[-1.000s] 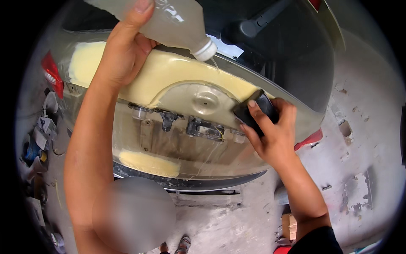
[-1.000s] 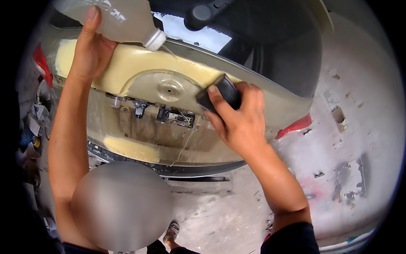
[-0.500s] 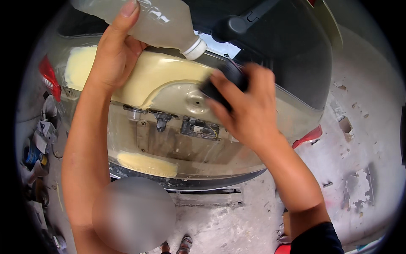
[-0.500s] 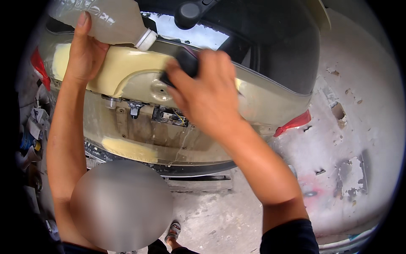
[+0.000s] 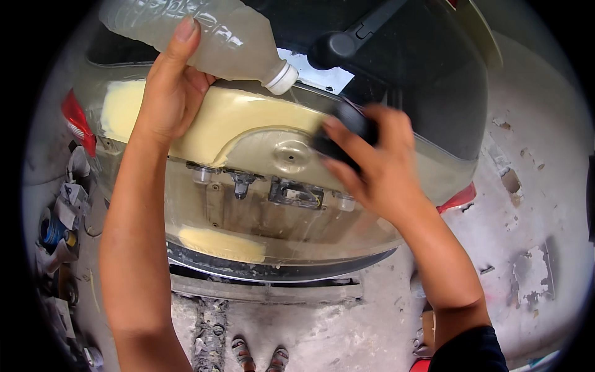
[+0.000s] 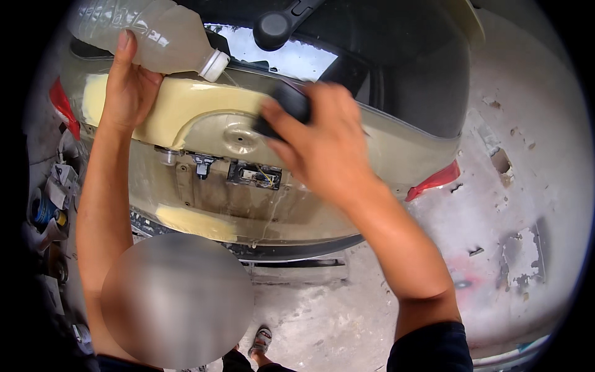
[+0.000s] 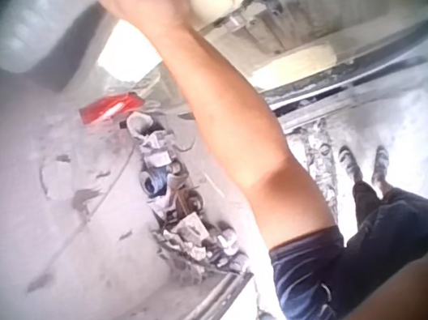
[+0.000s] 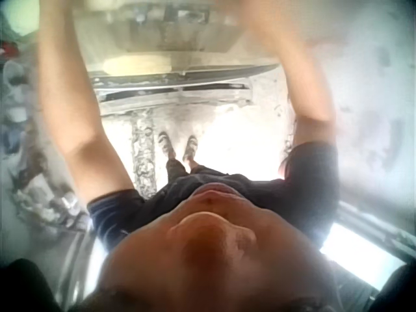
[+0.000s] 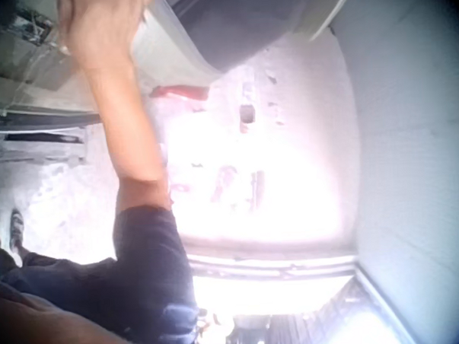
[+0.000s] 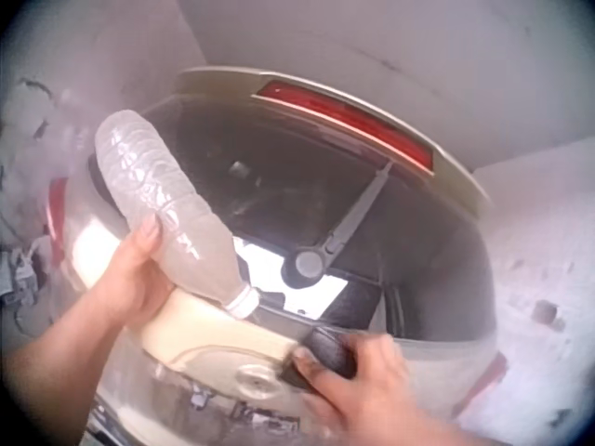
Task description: The person sands the rear trunk lid of a car using a sanding block and water. They repeatedly pour water from a plastic bottle onto the surface and rub it with the block, focusing on the area around the trunk latch and the rear edge.
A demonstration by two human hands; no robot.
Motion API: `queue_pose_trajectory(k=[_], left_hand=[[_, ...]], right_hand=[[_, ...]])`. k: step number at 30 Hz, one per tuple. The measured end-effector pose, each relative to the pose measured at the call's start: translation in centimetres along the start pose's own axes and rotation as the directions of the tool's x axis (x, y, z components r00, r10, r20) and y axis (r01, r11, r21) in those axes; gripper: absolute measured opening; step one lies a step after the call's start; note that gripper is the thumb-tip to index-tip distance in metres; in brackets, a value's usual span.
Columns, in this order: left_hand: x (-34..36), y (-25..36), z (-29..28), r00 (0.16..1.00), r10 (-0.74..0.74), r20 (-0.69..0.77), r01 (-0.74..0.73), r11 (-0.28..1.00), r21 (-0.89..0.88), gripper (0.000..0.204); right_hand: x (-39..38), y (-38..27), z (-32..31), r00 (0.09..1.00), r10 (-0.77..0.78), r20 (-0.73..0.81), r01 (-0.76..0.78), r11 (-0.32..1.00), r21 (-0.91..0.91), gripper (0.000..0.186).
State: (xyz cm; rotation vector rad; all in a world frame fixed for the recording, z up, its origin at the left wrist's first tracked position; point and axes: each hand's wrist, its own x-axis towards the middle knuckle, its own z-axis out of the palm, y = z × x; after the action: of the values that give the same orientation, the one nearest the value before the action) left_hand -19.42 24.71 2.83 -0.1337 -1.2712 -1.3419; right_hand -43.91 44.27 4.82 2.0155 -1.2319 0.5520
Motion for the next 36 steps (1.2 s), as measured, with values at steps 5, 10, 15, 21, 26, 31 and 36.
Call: queue_pose_trajectory(k=[5, 10, 15, 21, 26, 31, 36], left_hand=[[-0.5, 0.4, 0.1, 1.000, 0.023, -0.013, -0.022, 0.998, 0.062, 0.065], [0.0, -0.6, 0.5, 1.000, 0.019, -0.013, -0.019, 0.999, 0.037, 0.064], [-0.3, 0.4, -0.4, 1.000, -0.006, -0.019, 0.006, 1.000, 0.008, 0.061], [0.0, -0.6, -0.3, 0.999, 0.024, -0.041, -0.023, 0.999, 0.024, 0.063], [-0.2, 0.0, -0.5, 1.000, 0.019, 0.009, -0.019, 0.999, 0.043, 0.065], [-0.2, -0.7, 0.3, 0.996, 0.027, -0.081, -0.024, 0.999, 0.036, 0.063], [-0.3, 0.0, -0.1, 0.996, 0.020, -0.090, -0.021, 1.000, -0.005, 0.064]], right_hand=[[-2.7, 1.0, -0.3, 0.999, 0.053, -0.006, -0.053, 0.998, 0.029, 0.054], [1.7, -0.3, 0.6, 1.000, -0.010, -0.013, 0.010, 1.000, 0.006, 0.056], [-4.5, 1.3, -1.4, 0.995, 0.098, -0.005, -0.098, 0.995, 0.004, 0.055], [0.9, -0.3, 0.9, 0.999, -0.032, -0.033, 0.032, 0.999, 0.011, 0.060], [-5.7, 2.1, -1.0, 0.997, 0.076, -0.009, -0.076, 0.996, 0.039, 0.059], [1.7, -0.6, 1.0, 1.000, -0.012, -0.024, 0.012, 1.000, 0.016, 0.056], [-5.5, 2.0, -0.5, 0.997, 0.078, -0.024, -0.078, 0.997, 0.019, 0.056]])
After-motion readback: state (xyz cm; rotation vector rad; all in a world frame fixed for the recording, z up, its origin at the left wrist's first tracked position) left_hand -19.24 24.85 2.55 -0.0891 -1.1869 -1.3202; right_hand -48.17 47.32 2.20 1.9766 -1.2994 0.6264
